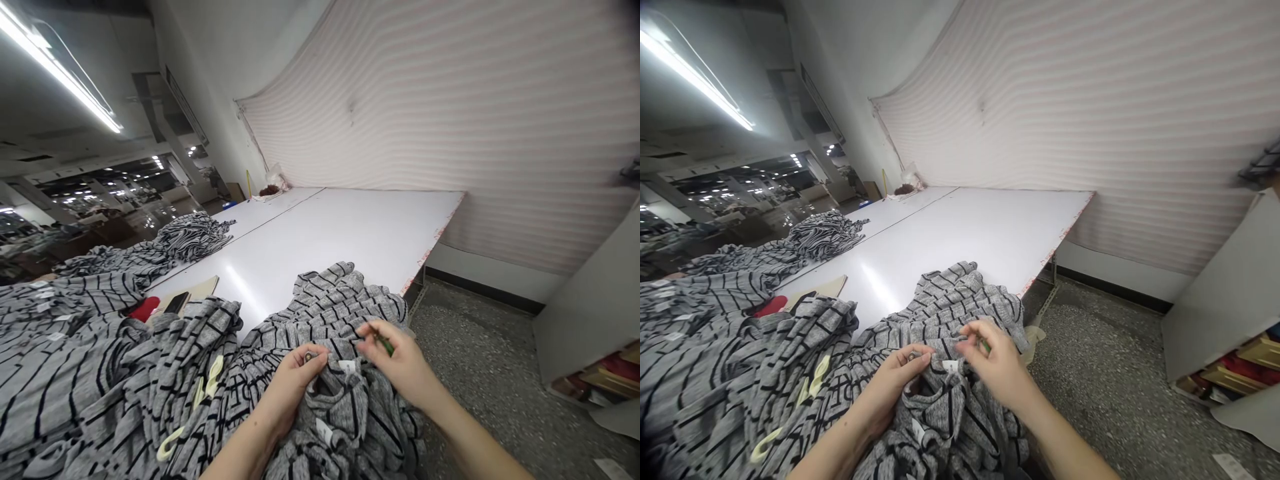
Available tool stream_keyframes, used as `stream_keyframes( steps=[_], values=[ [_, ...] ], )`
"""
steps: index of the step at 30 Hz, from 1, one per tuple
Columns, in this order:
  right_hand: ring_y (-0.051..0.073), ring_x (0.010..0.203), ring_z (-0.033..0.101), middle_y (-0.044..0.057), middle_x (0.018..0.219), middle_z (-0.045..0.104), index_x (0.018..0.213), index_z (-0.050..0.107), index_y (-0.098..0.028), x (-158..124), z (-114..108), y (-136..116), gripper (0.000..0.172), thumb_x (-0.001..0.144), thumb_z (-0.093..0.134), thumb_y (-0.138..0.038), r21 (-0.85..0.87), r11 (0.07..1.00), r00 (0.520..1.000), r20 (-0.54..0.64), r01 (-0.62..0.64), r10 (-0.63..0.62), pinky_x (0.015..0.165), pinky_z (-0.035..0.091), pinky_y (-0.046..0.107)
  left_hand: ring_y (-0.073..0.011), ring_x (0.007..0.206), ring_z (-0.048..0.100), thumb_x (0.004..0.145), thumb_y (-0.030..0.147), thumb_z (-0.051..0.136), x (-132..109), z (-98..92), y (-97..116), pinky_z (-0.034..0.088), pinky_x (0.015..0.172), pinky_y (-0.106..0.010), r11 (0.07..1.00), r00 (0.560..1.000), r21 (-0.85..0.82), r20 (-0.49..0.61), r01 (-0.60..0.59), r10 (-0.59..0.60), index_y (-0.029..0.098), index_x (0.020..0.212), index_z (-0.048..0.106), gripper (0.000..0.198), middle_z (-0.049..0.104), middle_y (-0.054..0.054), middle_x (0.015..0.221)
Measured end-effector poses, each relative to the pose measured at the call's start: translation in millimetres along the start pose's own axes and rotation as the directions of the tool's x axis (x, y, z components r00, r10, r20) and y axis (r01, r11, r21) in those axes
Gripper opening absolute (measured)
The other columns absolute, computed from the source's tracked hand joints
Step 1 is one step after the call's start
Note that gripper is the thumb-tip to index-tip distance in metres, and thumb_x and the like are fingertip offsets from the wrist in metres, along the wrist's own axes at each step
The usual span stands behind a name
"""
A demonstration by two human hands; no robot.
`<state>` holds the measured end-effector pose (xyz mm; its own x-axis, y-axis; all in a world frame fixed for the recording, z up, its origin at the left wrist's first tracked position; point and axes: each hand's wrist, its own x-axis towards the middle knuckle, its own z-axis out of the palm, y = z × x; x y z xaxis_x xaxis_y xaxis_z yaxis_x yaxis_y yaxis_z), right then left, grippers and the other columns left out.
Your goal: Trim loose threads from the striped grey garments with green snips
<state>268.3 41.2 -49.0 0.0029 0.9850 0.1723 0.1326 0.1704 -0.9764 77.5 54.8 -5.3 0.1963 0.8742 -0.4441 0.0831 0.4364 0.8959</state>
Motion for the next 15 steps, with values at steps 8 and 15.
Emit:
stream_keyframes(
  steps=[8, 15],
  values=[
    [0.014, 0.076, 0.054, 0.001, 0.083, 0.057, 0.083, 0.059, -0.019, -5.6, 23.4, -1.9, 0.011, 0.089, 0.053, -0.027, -0.152, 0.976, 0.979, 0.158, 0.155, -0.131, 0.067, 0.042, 0.024, -0.0126, 0.064, 0.051, 0.067, 0.036, 0.074, 0.6, -1.4, -2.0, 0.036, 0.062, -0.022, 0.993, 0.994, 0.081, -0.068, -0.084, 0.089, 0.016, 0.075, 0.064, 0.024, 0.061, 0.001, 0.069],
    [0.017, 0.079, 0.058, 0.005, 0.095, 0.061, 0.106, 0.065, -0.025, -2.3, -3.5, 0.5, 0.023, 0.089, 0.053, -0.033, -0.3, 0.941, 0.962, 0.263, 0.156, -0.075, 0.063, 0.043, 0.025, -0.0115, 0.058, 0.052, 0.064, 0.038, 0.077, 0.2, -1.0, -1.9, 0.036, 0.056, -0.022, 0.999, 0.999, -0.047, -0.049, -0.02, 0.018, 0.016, 0.075, 0.061, 0.03, 0.061, 0.001, 0.068]
  ],
)
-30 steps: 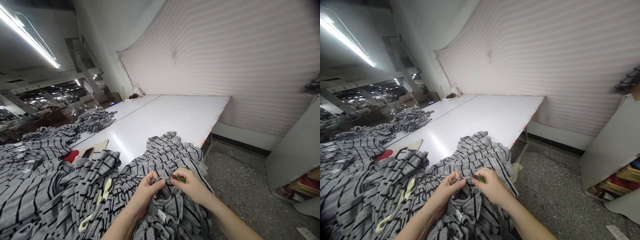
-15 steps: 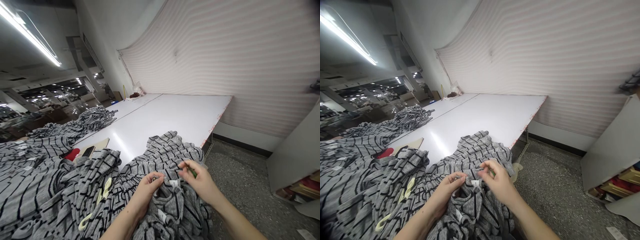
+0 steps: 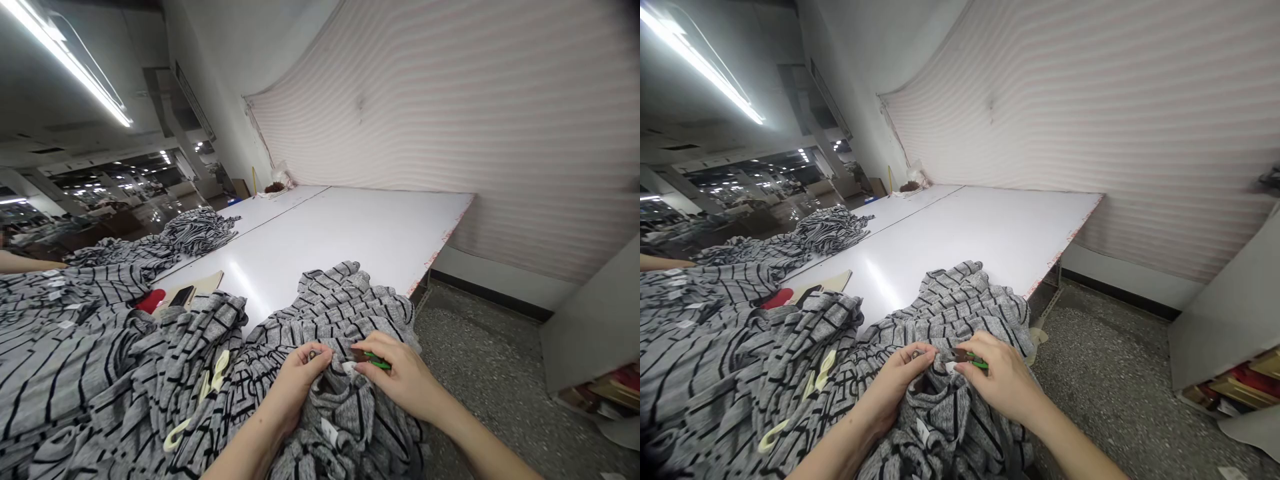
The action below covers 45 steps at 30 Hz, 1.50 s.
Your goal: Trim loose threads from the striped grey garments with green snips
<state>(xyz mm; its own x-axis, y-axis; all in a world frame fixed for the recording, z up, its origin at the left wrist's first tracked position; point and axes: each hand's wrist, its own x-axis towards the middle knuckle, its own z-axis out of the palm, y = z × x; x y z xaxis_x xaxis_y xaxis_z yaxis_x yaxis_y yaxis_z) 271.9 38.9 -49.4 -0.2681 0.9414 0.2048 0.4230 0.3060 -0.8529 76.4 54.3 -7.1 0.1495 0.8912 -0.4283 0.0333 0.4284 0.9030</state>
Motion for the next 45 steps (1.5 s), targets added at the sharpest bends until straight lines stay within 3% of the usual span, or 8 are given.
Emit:
stream_keyframes(
  steps=[10, 21, 27, 31, 34, 36, 40, 45],
  values=[
    [0.017, 0.08, 0.058, 0.001, 0.09, 0.064, 0.102, 0.068, -0.027, 4.2, 5.7, -10.3, 0.019, 0.09, 0.053, -0.027, -0.218, 0.971, 0.995, 0.001, 0.097, -0.099, 0.068, 0.039, 0.026, -0.0107, 0.059, 0.052, 0.064, 0.038, 0.077, 0.7, -1.8, -0.4, 0.037, 0.057, -0.021, 1.0, 1.0, 0.002, 0.018, 0.004, -0.004, 0.015, 0.075, 0.061, 0.03, 0.061, 0.001, 0.069],
    [0.014, 0.075, 0.054, 0.0, 0.086, 0.057, 0.087, 0.06, -0.022, 2.6, 24.7, -7.2, 0.007, 0.081, 0.063, -0.025, 0.068, 0.997, 0.994, -0.1, -0.04, 0.047, 0.064, 0.04, 0.023, -0.0112, 0.064, 0.048, 0.077, 0.036, 0.066, -0.9, -6.3, -7.9, 0.036, 0.059, -0.021, 0.969, 0.986, 0.193, 0.096, -0.154, 0.137, 0.017, 0.087, 0.055, 0.024, 0.056, 0.001, 0.073],
    [0.014, 0.079, 0.056, 0.002, 0.088, 0.058, 0.09, 0.054, -0.02, -11.2, 27.9, 1.3, 0.019, 0.08, 0.045, -0.005, 0.048, 0.981, 0.96, -0.217, 0.19, -0.176, 0.068, 0.042, 0.024, -0.015, 0.07, 0.046, 0.083, 0.016, 0.048, -12.2, -10.9, -21.5, 0.037, 0.065, -0.025, 0.468, 0.813, 0.746, 0.168, -0.475, 0.557, 0.02, 0.074, 0.041, 0.012, 0.049, 0.0, 0.077],
    [0.018, 0.08, 0.056, 0.007, 0.091, 0.062, 0.098, 0.053, -0.016, -30.3, 33.6, 1.9, 0.029, 0.076, 0.039, -0.003, -0.244, 0.868, 0.818, -0.297, 0.433, -0.492, 0.066, 0.041, 0.028, -0.015, 0.066, 0.045, 0.076, 0.005, 0.041, -12.7, -14.8, -27.4, 0.036, 0.061, -0.023, 0.141, 0.641, 0.87, 0.228, -0.472, 0.733, 0.022, 0.074, 0.035, 0.018, 0.043, 0.001, 0.074],
    [0.018, 0.081, 0.058, 0.01, 0.092, 0.063, 0.1, 0.055, -0.012, -39.1, 43.4, -5.2, 0.032, 0.077, 0.035, -0.001, -0.421, 0.733, 0.687, -0.289, 0.534, -0.667, 0.063, 0.04, 0.028, -0.0148, 0.06, 0.042, 0.074, 0.005, 0.041, -11.4, -16.6, -28.9, 0.034, 0.055, -0.023, -0.008, 0.602, 0.926, 0.252, -0.378, 0.758, 0.023, 0.073, 0.034, 0.019, 0.041, 0.001, 0.072],
    [0.017, 0.078, 0.059, 0.01, 0.088, 0.064, 0.099, 0.056, -0.011, -42.5, 49.5, -9.5, 0.032, 0.079, 0.033, -0.002, -0.447, 0.708, 0.665, -0.282, 0.547, -0.692, 0.061, 0.039, 0.028, -0.0152, 0.058, 0.041, 0.076, 0.007, 0.041, -11.4, -17.3, -29.7, 0.032, 0.053, -0.024, -0.058, 0.612, 0.944, 0.256, -0.324, 0.749, 0.023, 0.072, 0.035, 0.017, 0.041, 0.001, 0.07],
    [0.017, 0.078, 0.058, 0.011, 0.084, 0.064, 0.099, 0.057, -0.01, -46.7, 54.5, -9.9, 0.03, 0.082, 0.033, -0.003, -0.476, 0.712, 0.656, -0.315, 0.516, -0.686, 0.061, 0.039, 0.028, -0.0165, 0.059, 0.045, 0.08, 0.012, 0.04, -16.4, -17.2, -28.7, 0.033, 0.057, -0.026, 0.05, 0.725, 0.936, 0.236, -0.35, 0.647, 0.022, 0.078, 0.041, 0.01, 0.045, 0.002, 0.066],
    [0.016, 0.074, 0.055, 0.01, 0.083, 0.063, 0.098, 0.058, -0.011, -45.7, 52.2, -4.8, 0.027, 0.085, 0.036, -0.002, -0.538, 0.706, 0.649, -0.338, 0.46, -0.682, 0.059, 0.04, 0.027, -0.0156, 0.067, 0.048, 0.088, 0.028, 0.045, -28.1, -14.2, -17.2, 0.036, 0.064, -0.025, 0.62, 0.923, 0.691, 0.198, -0.371, 0.331, 0.023, 0.104, 0.049, 0.017, 0.052, 0.002, 0.074]
  ],
)
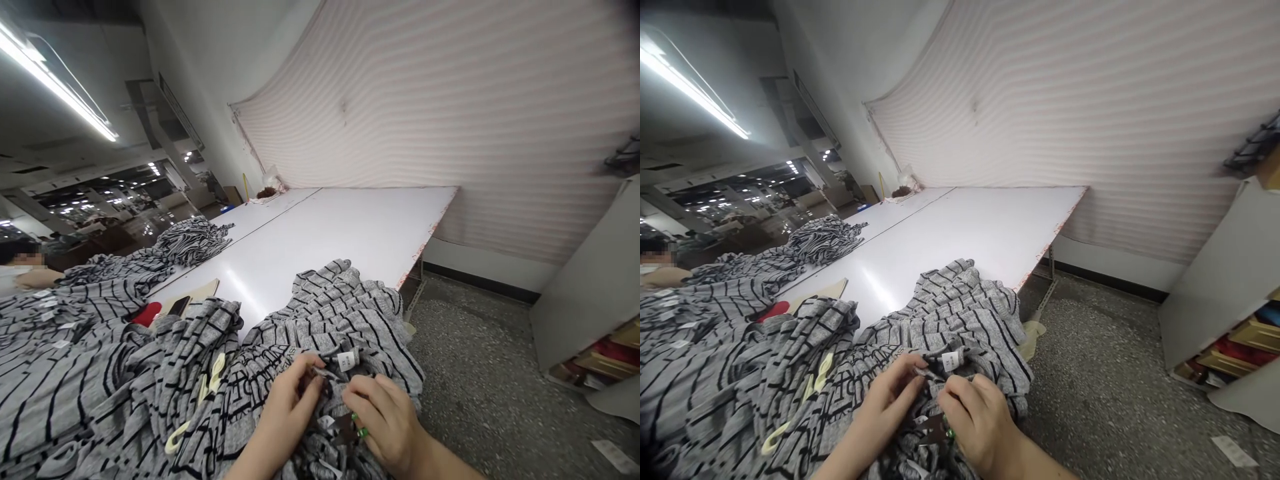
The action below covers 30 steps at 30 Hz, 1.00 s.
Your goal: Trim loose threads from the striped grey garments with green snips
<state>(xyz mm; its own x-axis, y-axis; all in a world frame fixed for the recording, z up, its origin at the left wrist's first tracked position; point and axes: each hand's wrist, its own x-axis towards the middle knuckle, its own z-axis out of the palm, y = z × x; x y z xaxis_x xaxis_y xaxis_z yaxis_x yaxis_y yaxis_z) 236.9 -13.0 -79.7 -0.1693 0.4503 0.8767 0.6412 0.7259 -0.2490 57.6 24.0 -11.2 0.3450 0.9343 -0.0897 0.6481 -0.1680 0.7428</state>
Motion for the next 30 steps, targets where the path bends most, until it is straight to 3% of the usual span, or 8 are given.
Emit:
stream_keyframes(
  steps=[3, 7, 10, 13, 16, 20, 25, 30],
  values=[
    [0.015, 0.069, 0.053, 0.009, 0.08, 0.062, 0.098, 0.058, -0.012, 0.3, 2.8, 0.7, 0.026, 0.087, 0.036, -0.004, -0.029, 0.999, 1.0, 0.001, 0.024, -0.024, 0.058, 0.039, 0.027, -0.0149, 0.075, 0.046, 0.085, 0.032, 0.053, 0.1, -3.8, 5.1, 0.036, 0.068, -0.024, 0.937, 0.995, -0.34, 0.084, 0.087, -0.062, 0.022, 0.099, 0.049, 0.018, 0.049, 0.001, 0.08],
    [0.015, 0.072, 0.055, 0.009, 0.083, 0.063, 0.101, 0.057, -0.012, -2.6, 8.2, -1.4, 0.03, 0.086, 0.033, -0.004, 0.041, 0.997, 0.998, 0.02, 0.065, -0.066, 0.059, 0.038, 0.028, -0.011, 0.064, 0.036, 0.084, 0.04, 0.057, 3.7, -3.6, 0.0, 0.032, 0.061, -0.021, 0.849, 0.992, -0.512, 0.056, 0.128, -0.116, 0.022, 0.089, 0.045, 0.022, 0.035, 0.006, 0.068],
    [0.015, 0.07, 0.055, 0.005, 0.08, 0.062, 0.093, 0.056, -0.017, -2.9, 8.9, -2.2, 0.024, 0.083, 0.036, -0.007, 0.251, 0.945, 0.972, 0.163, -0.209, 0.172, 0.06, 0.039, 0.026, -0.0101, 0.058, 0.036, 0.083, 0.044, 0.058, 5.6, -2.2, -8.8, 0.03, 0.056, -0.02, 0.802, 0.984, -0.57, 0.098, 0.177, -0.148, 0.025, 0.098, 0.046, 0.028, 0.036, 0.007, 0.065],
    [0.014, 0.073, 0.057, 0.001, 0.08, 0.061, 0.092, 0.055, -0.02, 5.2, 5.3, 0.1, 0.013, 0.085, 0.046, -0.015, 0.377, 0.67, 0.762, 0.425, -0.64, 0.489, 0.064, 0.043, 0.023, -0.0103, 0.057, 0.04, 0.082, 0.045, 0.06, 6.3, -2.1, -13.5, 0.031, 0.055, -0.02, 0.776, 0.98, -0.599, 0.126, 0.197, -0.151, 0.026, 0.106, 0.045, 0.034, 0.039, 0.007, 0.064],
    [0.015, 0.083, 0.059, 0.001, 0.089, 0.061, 0.093, 0.057, -0.021, 19.4, -0.7, 4.1, 0.008, 0.086, 0.054, -0.023, 0.31, 0.544, 0.618, 0.518, -0.78, 0.591, 0.07, 0.044, 0.023, -0.0102, 0.058, 0.041, 0.084, 0.044, 0.059, 5.6, -3.0, -12.2, 0.032, 0.056, -0.021, 0.767, 0.98, -0.61, 0.144, 0.2, -0.141, 0.026, 0.112, 0.044, 0.037, 0.043, 0.006, 0.067],
    [0.016, 0.087, 0.057, 0.001, 0.099, 0.059, 0.103, 0.06, -0.025, 33.6, -7.1, 6.2, 0.019, 0.084, 0.06, -0.026, 0.206, 0.671, 0.658, 0.53, -0.712, 0.535, 0.073, 0.042, 0.025, -0.0117, 0.067, 0.045, 0.085, 0.044, 0.056, 2.7, -4.0, -8.6, 0.036, 0.065, -0.022, 0.772, 0.982, -0.607, 0.145, 0.187, -0.124, 0.026, 0.116, 0.042, 0.038, 0.051, 0.002, 0.079],
    [0.018, 0.084, 0.056, 0.002, 0.093, 0.061, 0.107, 0.062, -0.026, 37.2, -3.8, 3.4, 0.02, 0.088, 0.056, -0.023, 0.027, 0.842, 0.753, 0.463, -0.538, 0.466, 0.074, 0.038, 0.029, -0.0116, 0.066, 0.038, 0.088, 0.046, 0.05, 1.0, -2.5, -11.8, 0.033, 0.066, -0.022, 0.856, 0.988, -0.496, 0.098, 0.149, -0.116, 0.027, 0.119, 0.039, 0.038, 0.04, 0.005, 0.072],
    [0.017, 0.079, 0.056, 0.0, 0.087, 0.062, 0.1, 0.063, -0.026, 36.6, 3.2, 3.5, 0.016, 0.087, 0.057, -0.021, -0.033, 0.888, 0.804, 0.409, -0.458, 0.431, 0.07, 0.035, 0.029, -0.0127, 0.07, 0.04, 0.089, 0.048, 0.047, 2.4, -0.8, -15.5, 0.034, 0.07, -0.024, 0.884, 0.991, -0.45, 0.091, 0.128, -0.097, 0.026, 0.121, 0.035, 0.04, 0.042, 0.004, 0.074]
  ],
)
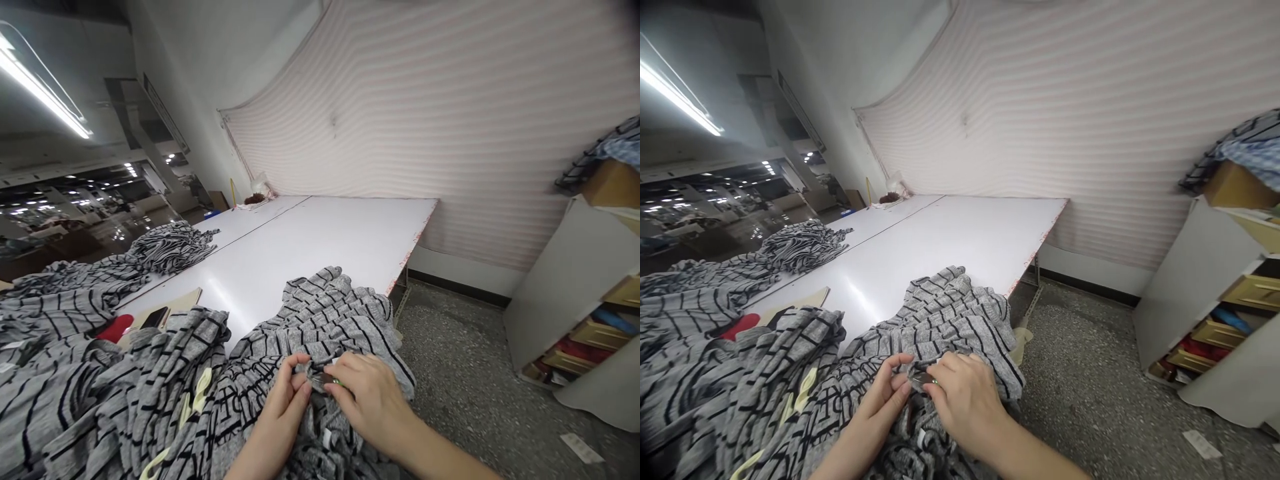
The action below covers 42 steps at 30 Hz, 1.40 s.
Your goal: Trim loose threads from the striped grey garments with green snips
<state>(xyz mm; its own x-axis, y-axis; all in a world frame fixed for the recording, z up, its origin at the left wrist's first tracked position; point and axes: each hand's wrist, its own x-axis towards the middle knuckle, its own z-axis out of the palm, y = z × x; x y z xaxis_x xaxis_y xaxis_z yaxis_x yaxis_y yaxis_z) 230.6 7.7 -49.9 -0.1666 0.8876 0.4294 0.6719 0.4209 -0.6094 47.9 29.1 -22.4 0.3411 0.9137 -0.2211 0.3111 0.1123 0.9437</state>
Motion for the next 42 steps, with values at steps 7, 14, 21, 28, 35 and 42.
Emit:
stream_keyframes(
  steps=[7, 14, 21, 28, 35, 42],
  values=[
    [0.015, 0.077, 0.057, -0.002, 0.085, 0.063, 0.097, 0.066, -0.028, 1.0, -4.0, -2.0, 0.014, 0.085, 0.06, -0.022, 0.023, 0.998, 0.998, 0.027, -0.065, 0.064, 0.068, 0.035, 0.027, -0.0142, 0.071, 0.044, 0.089, 0.047, 0.048, -0.5, -0.8, -0.8, 0.036, 0.072, -0.025, 1.0, 1.0, 0.015, 0.001, -0.008, 0.008, 0.026, 0.12, 0.037, 0.039, 0.045, 0.003, 0.075],
    [0.015, 0.077, 0.059, -0.001, 0.085, 0.064, 0.097, 0.069, -0.029, 3.9, -7.1, -2.5, 0.015, 0.085, 0.061, -0.023, 0.085, 0.989, 0.992, 0.052, -0.117, 0.113, 0.068, 0.039, 0.024, -0.0142, 0.072, 0.039, 0.09, 0.046, 0.044, -1.0, 0.2, 3.3, 0.034, 0.073, -0.025, 0.999, 1.0, 0.041, 0.013, 0.01, -0.01, 0.027, 0.12, 0.033, 0.037, 0.04, 0.004, 0.075],
    [0.014, 0.077, 0.06, -0.002, 0.085, 0.065, 0.095, 0.07, -0.029, 4.2, -8.4, -2.4, 0.014, 0.085, 0.062, -0.024, 0.099, 0.985, 0.989, 0.063, -0.138, 0.132, 0.067, 0.04, 0.023, -0.0148, 0.071, 0.038, 0.088, 0.048, 0.047, -0.5, 0.4, 2.7, 0.033, 0.073, -0.026, 0.997, 1.0, 0.072, -0.011, -0.008, 0.008, 0.026, 0.118, 0.036, 0.039, 0.035, 0.005, 0.072],
    [0.013, 0.078, 0.06, -0.003, 0.088, 0.065, 0.099, 0.07, -0.029, 4.8, -12.7, 2.2, 0.017, 0.084, 0.063, -0.023, 0.143, 0.982, 0.99, 0.078, -0.124, 0.113, 0.066, 0.041, 0.022, -0.0152, 0.075, 0.048, 0.085, 0.046, 0.055, 1.6, -3.1, 2.8, 0.036, 0.073, -0.024, 0.997, 1.0, -0.08, 0.001, 0.017, -0.017, 0.025, 0.114, 0.046, 0.037, 0.051, 0.003, 0.076],
    [0.017, 0.081, 0.058, -0.001, 0.088, 0.065, 0.098, 0.067, -0.028, -3.3, -13.8, 1.2, 0.018, 0.082, 0.066, -0.021, 0.068, 0.997, 0.999, 0.04, -0.039, 0.036, 0.071, 0.039, 0.027, -0.0135, 0.075, 0.054, 0.081, 0.041, 0.062, 4.2, -4.0, 8.5, 0.04, 0.071, -0.022, 0.957, 0.996, -0.278, 0.058, 0.084, -0.071, 0.025, 0.11, 0.049, 0.036, 0.058, 0.003, 0.078],
    [0.016, 0.078, 0.059, -0.001, 0.087, 0.064, 0.096, 0.068, -0.028, -4.7, -12.6, 5.7, 0.014, 0.085, 0.061, -0.023, 0.162, 0.978, 0.991, 0.041, -0.133, 0.128, 0.068, 0.041, 0.026, -0.0123, 0.066, 0.046, 0.076, 0.044, 0.065, 1.0, -2.6, 15.0, 0.038, 0.064, -0.021, 0.974, 0.994, -0.2, -0.005, 0.106, -0.109, 0.023, 0.112, 0.055, 0.043, 0.049, 0.005, 0.069]
  ],
)
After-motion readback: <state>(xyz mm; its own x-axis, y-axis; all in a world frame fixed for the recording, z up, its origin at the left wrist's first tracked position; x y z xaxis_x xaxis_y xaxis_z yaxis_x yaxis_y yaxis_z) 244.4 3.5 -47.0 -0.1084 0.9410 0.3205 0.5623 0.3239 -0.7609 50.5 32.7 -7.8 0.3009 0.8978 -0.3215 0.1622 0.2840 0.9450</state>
